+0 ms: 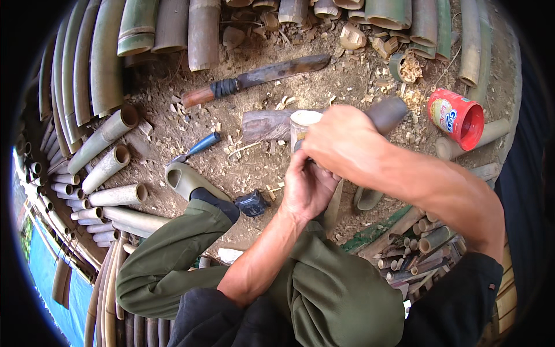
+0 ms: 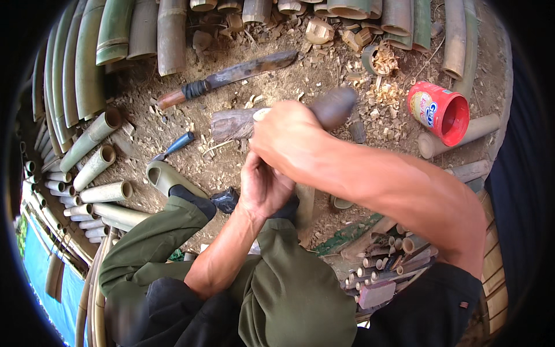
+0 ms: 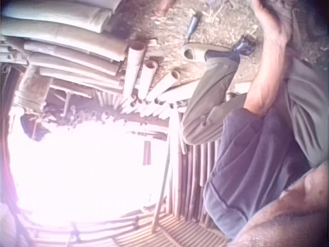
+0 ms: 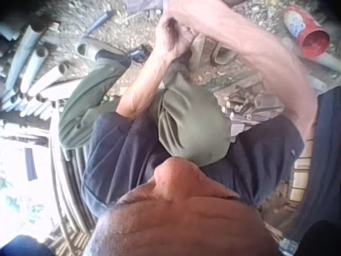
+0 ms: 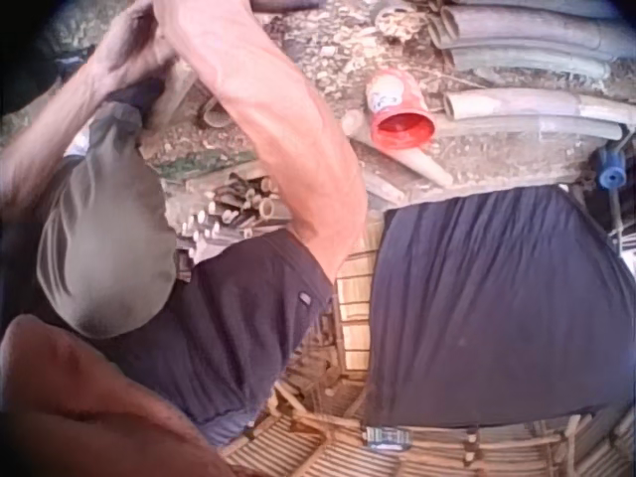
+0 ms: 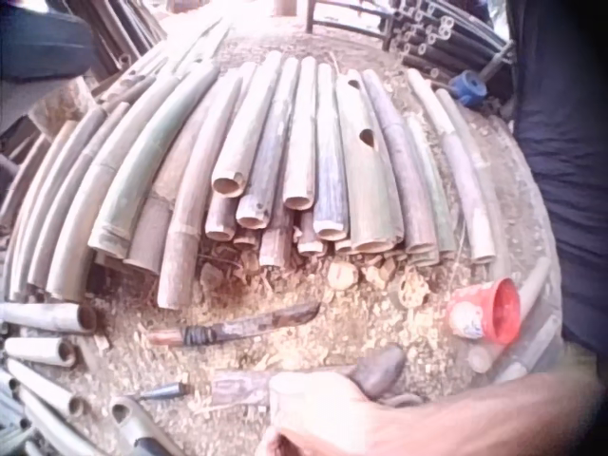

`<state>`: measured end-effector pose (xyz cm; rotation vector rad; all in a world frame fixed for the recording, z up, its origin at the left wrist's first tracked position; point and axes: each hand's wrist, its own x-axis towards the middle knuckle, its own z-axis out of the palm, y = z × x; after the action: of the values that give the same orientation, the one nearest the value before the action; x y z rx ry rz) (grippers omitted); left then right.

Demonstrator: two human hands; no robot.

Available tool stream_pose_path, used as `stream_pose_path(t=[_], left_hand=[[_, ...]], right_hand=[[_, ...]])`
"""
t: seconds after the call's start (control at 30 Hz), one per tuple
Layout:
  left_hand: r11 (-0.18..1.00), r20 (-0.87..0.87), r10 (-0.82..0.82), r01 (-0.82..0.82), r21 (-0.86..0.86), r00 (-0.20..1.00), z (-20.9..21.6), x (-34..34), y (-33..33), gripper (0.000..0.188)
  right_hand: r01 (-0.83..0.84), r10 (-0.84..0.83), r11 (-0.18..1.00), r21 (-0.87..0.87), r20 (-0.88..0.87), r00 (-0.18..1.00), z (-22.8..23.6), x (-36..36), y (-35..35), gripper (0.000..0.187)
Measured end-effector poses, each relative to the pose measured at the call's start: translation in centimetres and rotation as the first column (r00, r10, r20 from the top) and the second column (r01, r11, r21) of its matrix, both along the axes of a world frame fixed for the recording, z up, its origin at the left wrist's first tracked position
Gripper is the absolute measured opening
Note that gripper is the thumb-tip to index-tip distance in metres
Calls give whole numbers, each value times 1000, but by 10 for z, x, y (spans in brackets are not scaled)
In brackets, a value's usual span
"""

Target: The person picks up bamboo poles, uses a curved tool to clean the inner nodes, chops the ends with a machete, measures length with a tape, and carves detailed sections with a small knife.

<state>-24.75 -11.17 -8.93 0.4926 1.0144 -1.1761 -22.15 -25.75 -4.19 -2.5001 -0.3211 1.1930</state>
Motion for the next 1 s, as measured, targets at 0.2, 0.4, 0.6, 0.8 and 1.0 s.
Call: stream_pose_path(t=[0.2,0.4,0.6,0.8,1.0], left_hand=[[832,307,-424,500,-242,852,-30,-10,56,56],[402,775,-630,831,384,-54,31,-37,100,77],[33,351,-824,580,814,-446,32,17,145,55],[-22,220,-798,392,920,-562,16,95,134,41],[-175,101,-371,176,969,-923,76,152,42,31]], right_hand=[[223,-228,974,45,179,957,-12,-57,1,23],[922,-962,-90,377,-273,18,-1,-135,84,28],[932,-637,-349,97,-754,-160,-30,-106,126,31],[679,-348,-734,15,-867,-357,-50,-51,137,43],[327,-52,-944,-43,-960,-275,-36,-49,119,41]])
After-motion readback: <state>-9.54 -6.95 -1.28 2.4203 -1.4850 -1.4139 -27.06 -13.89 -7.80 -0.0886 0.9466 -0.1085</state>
